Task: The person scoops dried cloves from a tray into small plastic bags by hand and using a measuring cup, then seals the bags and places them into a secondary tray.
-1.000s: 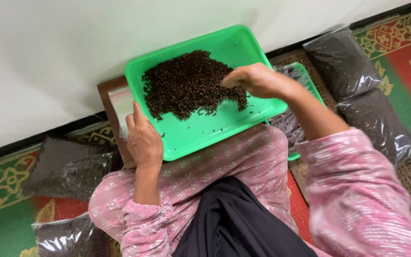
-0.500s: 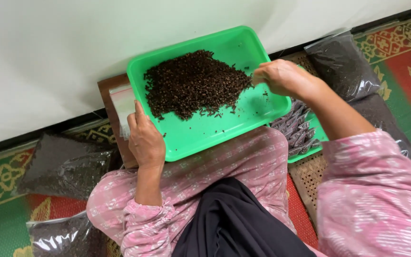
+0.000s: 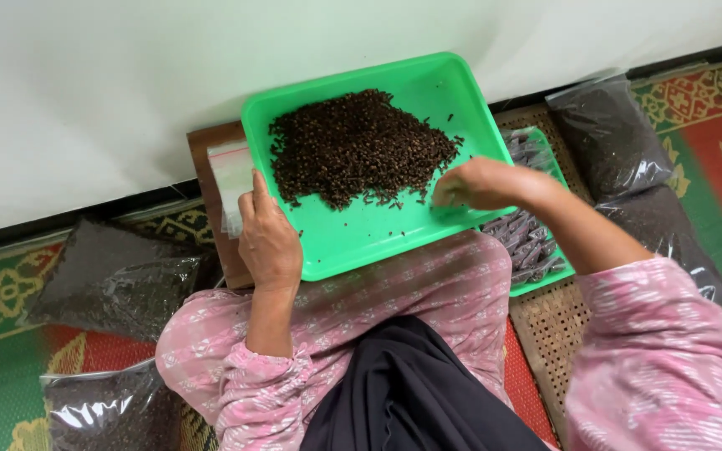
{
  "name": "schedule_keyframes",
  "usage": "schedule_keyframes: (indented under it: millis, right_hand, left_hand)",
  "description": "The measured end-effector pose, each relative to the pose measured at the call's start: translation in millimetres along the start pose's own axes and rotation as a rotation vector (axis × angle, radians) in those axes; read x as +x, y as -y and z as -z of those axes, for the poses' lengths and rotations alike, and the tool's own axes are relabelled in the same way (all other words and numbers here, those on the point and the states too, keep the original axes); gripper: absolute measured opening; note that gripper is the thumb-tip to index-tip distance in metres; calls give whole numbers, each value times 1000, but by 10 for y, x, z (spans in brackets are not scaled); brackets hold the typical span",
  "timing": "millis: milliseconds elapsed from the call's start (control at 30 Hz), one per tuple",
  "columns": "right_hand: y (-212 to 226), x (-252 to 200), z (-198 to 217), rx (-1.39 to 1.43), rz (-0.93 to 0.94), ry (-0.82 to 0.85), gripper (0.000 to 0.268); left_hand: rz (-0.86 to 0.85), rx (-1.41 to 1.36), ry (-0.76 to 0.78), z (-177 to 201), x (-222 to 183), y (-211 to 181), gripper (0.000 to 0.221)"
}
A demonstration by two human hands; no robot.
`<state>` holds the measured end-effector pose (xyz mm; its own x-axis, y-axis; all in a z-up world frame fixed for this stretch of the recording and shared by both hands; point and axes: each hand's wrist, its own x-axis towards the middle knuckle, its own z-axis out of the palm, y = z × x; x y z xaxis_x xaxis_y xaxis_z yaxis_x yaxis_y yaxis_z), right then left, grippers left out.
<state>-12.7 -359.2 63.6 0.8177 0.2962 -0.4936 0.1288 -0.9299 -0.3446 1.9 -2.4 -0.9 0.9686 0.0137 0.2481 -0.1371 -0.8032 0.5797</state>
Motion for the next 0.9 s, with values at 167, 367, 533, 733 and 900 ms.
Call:
schedule_keyframes:
  millis: [167, 367, 533, 733, 900]
  right_hand:
    - [54, 320, 40, 117, 265, -315, 22]
    - [447, 277, -65, 93, 344, -370, 23]
    - [359, 574, -190, 113, 471, -500, 31]
    - [1075, 281, -6, 214, 62, -23, 38]
    - [913, 652, -168, 96, 553, -417, 36]
  left_hand:
    - [11, 4, 26, -2, 6, 25, 48]
    - [35, 1, 24, -36, -6, 42, 48]
    - [31, -4, 4, -66, -12, 39, 49]
    - [34, -34, -13, -34, -6, 30, 49]
    - [9, -32, -8, -2, -11, 11, 49]
